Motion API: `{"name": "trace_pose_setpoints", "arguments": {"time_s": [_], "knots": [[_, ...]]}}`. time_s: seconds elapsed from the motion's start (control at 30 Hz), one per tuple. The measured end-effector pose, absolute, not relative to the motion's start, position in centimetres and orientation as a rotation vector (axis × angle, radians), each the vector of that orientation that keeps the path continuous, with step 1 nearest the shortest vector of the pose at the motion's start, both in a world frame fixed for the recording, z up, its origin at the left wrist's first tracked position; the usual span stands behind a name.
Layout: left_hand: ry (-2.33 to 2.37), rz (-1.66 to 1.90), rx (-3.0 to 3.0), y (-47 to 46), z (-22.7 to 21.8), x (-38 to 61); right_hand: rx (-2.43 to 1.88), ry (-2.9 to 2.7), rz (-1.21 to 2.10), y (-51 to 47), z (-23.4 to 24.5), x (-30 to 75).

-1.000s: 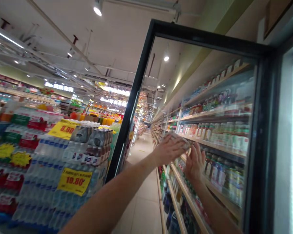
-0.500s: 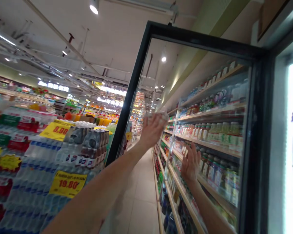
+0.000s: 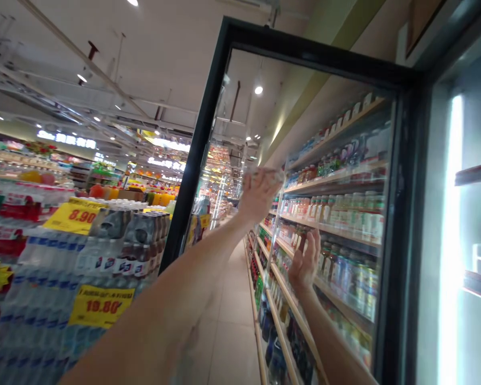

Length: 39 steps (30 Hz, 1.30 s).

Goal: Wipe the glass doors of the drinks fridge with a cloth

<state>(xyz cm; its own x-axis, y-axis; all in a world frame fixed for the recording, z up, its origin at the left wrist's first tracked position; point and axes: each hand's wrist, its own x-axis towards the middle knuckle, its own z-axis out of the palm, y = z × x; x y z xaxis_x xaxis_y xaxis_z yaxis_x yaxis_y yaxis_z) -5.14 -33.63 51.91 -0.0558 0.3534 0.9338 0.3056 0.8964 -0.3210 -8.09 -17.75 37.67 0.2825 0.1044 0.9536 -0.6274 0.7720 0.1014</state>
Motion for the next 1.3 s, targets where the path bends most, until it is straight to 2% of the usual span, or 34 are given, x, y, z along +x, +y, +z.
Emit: {"name": "trace_pose_setpoints", "arguments": {"time_s": [0.1,0.17,0.33,0.4,0.53,0.7,0.87,1.03,1.2,1.3], "knots": [[-1.653,0.421,-1.019,-31.5,50.3,-5.8,0.515,-1.206,0.541,-17.7,37.5,-8.2],[-1.652,0.474,-1.074,-31.1,50.8,-6.0,0.514,-1.219,0.533,-17.6,37.4,-8.2],[-1.577,-0.125,-0.282,-34.0,54.0,-5.2,0.517,-1.255,0.497,-17.6,37.0,-8.4],[-1.605,-0.085,-0.331,-35.0,52.9,-5.0,0.494,-1.257,0.457,-17.6,37.0,-8.6],[-1.677,0.438,-0.967,-37.0,48.8,-4.8,0.448,-1.265,0.387,-17.5,36.9,-8.9],[-1.677,0.025,-0.251,-41.4,45.2,-4.1,0.440,-1.275,0.370,-17.6,36.9,-8.7],[-1.702,0.571,-1.066,-44.4,39.5,-3.7,0.425,-1.277,0.399,-17.9,37.0,-8.5],[-1.818,0.223,-0.520,-46.4,38.4,-3.6,0.442,-1.238,0.382,-17.7,37.1,-8.7],[-1.707,0.619,-1.133,-45.8,36.3,-3.1,0.452,-1.242,0.387,-17.6,37.0,-8.8],[-1.756,0.408,-0.753,-44.9,37.3,-3.2,0.454,-1.251,0.400,-17.5,37.0,-8.9]]}}
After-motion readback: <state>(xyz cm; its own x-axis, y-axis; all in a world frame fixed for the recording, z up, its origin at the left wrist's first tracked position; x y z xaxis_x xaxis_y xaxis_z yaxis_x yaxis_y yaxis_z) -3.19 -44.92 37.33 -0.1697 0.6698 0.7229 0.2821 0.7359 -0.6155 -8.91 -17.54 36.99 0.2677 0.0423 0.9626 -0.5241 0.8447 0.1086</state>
